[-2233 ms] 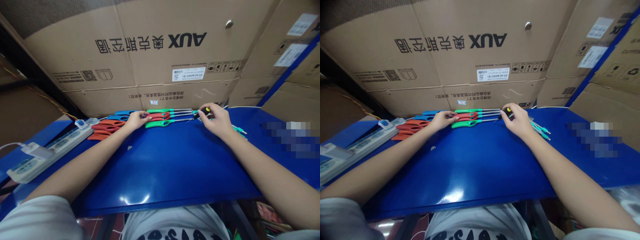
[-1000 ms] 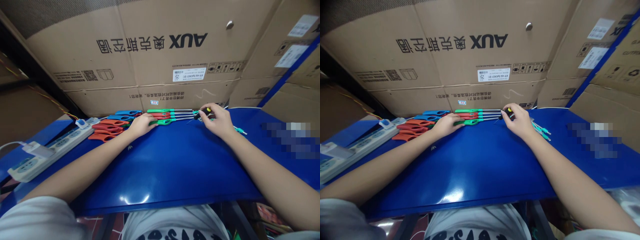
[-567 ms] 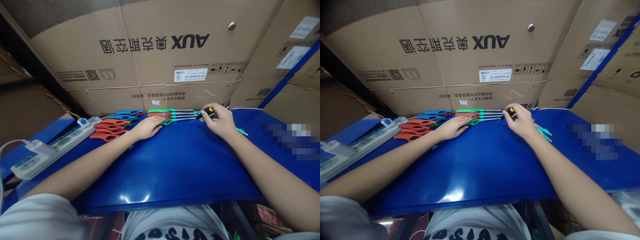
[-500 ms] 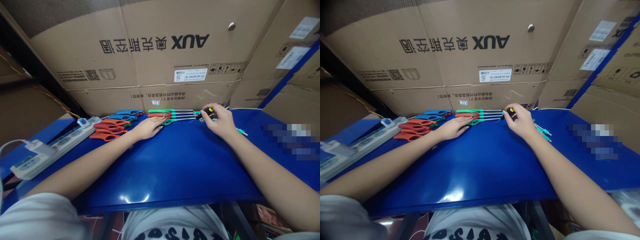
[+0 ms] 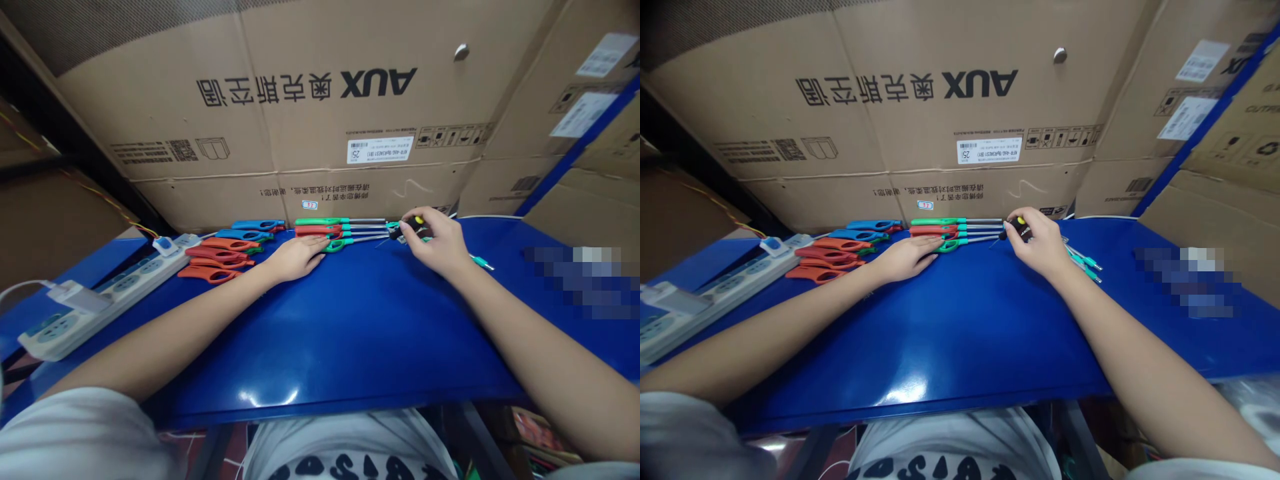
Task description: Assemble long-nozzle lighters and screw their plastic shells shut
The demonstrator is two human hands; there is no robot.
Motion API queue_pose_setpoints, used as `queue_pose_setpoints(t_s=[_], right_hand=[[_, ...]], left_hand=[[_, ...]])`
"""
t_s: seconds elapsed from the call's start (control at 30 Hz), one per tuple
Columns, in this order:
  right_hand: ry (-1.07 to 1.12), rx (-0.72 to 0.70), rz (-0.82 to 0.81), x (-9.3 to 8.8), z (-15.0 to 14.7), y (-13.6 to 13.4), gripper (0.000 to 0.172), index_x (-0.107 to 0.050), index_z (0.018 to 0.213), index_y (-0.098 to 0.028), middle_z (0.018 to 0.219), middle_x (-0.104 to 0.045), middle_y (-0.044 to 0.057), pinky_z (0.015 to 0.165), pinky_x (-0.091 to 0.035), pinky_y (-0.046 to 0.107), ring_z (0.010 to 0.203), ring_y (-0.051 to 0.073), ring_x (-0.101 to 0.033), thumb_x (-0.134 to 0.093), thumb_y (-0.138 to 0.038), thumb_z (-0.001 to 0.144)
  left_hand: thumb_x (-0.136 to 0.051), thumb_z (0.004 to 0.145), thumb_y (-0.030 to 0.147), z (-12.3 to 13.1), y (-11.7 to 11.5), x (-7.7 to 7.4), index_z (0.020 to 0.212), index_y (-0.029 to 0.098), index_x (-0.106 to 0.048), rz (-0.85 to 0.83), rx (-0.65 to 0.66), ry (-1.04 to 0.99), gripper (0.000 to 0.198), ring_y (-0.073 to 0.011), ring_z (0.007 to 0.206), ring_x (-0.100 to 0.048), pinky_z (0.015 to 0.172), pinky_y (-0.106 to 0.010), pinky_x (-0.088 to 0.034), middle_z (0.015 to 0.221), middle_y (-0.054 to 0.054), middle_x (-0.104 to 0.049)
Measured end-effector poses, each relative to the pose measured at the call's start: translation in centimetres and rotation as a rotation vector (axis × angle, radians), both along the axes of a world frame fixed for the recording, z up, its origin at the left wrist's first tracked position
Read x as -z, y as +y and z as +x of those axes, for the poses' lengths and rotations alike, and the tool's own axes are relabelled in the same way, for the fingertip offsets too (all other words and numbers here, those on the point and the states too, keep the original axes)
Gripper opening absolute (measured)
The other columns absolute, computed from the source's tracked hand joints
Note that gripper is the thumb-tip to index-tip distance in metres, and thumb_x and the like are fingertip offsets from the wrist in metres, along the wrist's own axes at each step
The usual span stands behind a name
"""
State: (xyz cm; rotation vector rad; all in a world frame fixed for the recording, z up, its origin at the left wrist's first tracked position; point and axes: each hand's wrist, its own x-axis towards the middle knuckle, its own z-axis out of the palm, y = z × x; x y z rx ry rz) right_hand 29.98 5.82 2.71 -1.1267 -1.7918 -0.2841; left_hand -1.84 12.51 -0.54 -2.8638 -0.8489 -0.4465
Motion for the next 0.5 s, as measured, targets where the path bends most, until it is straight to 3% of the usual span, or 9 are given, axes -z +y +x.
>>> queue_pose_setpoints(t_s=[0.3,0.4,0.5], right_hand=[[0.033,-0.008,-0.020,0.0,-0.1,-0.1,0.011,-0.063,0.090,-0.024,0.087,-0.072,0.007,0.061,-0.060,0.037,0.072,0.021,-0.068,-0.062,-0.035,0.089],[0.146,-0.021,-0.074,0.0,-0.1,-0.1,0.011,-0.064,0.089,-0.024,0.083,-0.071,0.005,0.057,-0.058,0.035,0.066,0.020,-0.068,-0.065,-0.035,0.088],[0.333,-0.024,-0.114,-0.6,0.3,0.1,0.013,-0.064,0.089,-0.024,0.072,-0.067,0.001,0.051,-0.055,0.032,0.057,0.018,-0.066,-0.069,-0.035,0.085]], left_hand=[[-0.045,0.099,0.020,0.3,0.2,-0.1,0.130,0.017,-0.065,0.017,-0.025,-0.023,0.037,-0.0258,0.123,-0.063,0.105,-0.042,-0.052,0.130,-0.012,-0.069],[-0.051,0.096,0.021,0.7,-0.2,-0.5,0.129,0.017,-0.065,0.014,-0.036,-0.040,0.036,-0.0270,0.119,-0.065,0.102,-0.042,-0.053,0.128,-0.012,-0.070],[-0.054,0.095,0.024,0.6,-1.0,-1.8,0.128,0.018,-0.065,0.018,-0.045,-0.070,0.036,-0.0269,0.123,-0.062,0.105,-0.042,-0.051,0.133,-0.011,-0.068]])
